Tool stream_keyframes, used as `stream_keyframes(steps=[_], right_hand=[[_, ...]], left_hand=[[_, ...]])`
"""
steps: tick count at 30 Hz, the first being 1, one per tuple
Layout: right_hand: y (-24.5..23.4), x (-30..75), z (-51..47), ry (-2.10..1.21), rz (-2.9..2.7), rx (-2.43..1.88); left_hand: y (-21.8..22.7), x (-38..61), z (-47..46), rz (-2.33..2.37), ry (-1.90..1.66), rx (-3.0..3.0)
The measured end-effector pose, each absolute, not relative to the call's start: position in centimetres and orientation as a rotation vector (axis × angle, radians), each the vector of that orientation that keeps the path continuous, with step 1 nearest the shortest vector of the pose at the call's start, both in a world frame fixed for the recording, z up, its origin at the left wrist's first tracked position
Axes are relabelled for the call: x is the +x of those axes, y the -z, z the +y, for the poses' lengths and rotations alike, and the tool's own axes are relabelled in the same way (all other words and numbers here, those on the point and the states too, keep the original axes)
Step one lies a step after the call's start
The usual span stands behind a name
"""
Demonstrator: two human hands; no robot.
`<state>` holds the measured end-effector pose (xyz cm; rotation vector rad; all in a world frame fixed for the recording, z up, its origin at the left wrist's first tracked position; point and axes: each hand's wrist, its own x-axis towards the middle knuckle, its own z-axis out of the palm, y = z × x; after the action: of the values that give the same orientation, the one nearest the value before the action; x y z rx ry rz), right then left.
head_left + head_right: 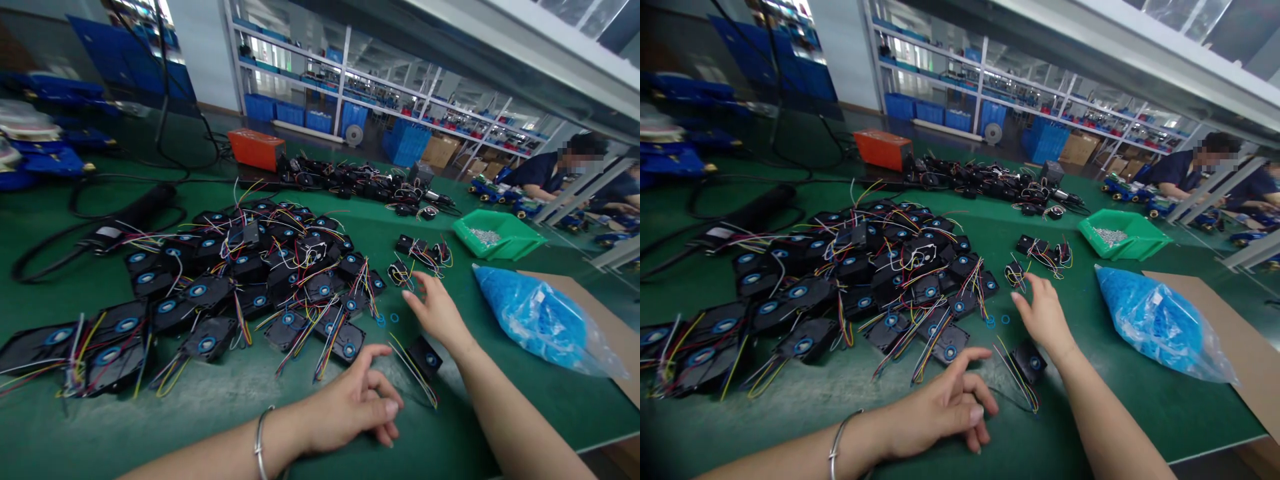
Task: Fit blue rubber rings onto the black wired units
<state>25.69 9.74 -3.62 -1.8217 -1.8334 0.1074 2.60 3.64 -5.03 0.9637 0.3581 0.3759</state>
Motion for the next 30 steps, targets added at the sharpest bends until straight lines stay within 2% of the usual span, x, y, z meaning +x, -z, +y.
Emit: stream_keyframes(steps=[6,9,14,17,24,30], right_hand=[[3.6,24.4,14.0,0.009,-1.812,-1.829],[2.8,23.6,10.3,0.043,-1.888,-1.697],[1.7,21.9,0.6,0.146,-2.341,-1.131],[1.8,21.6,-2.7,0.276,-2.513,-0.975],[2.9,22.8,-3.7,0.399,-2.519,-1.225],[3.6,20.9,-4.4,0.489,-2.305,-1.331]], left_hand=[[4.8,2.2,3.7,0.354,-0.459,0.880],[4.4,2.2,3.9,0.397,-0.487,0.709],[3.9,2.0,4.7,0.315,-0.402,0.477],[3.8,1.7,4.6,0.315,-0.380,0.494],[3.8,1.9,3.9,0.366,-0.444,0.678],[3.8,1.9,4.0,0.384,-0.504,0.735]])
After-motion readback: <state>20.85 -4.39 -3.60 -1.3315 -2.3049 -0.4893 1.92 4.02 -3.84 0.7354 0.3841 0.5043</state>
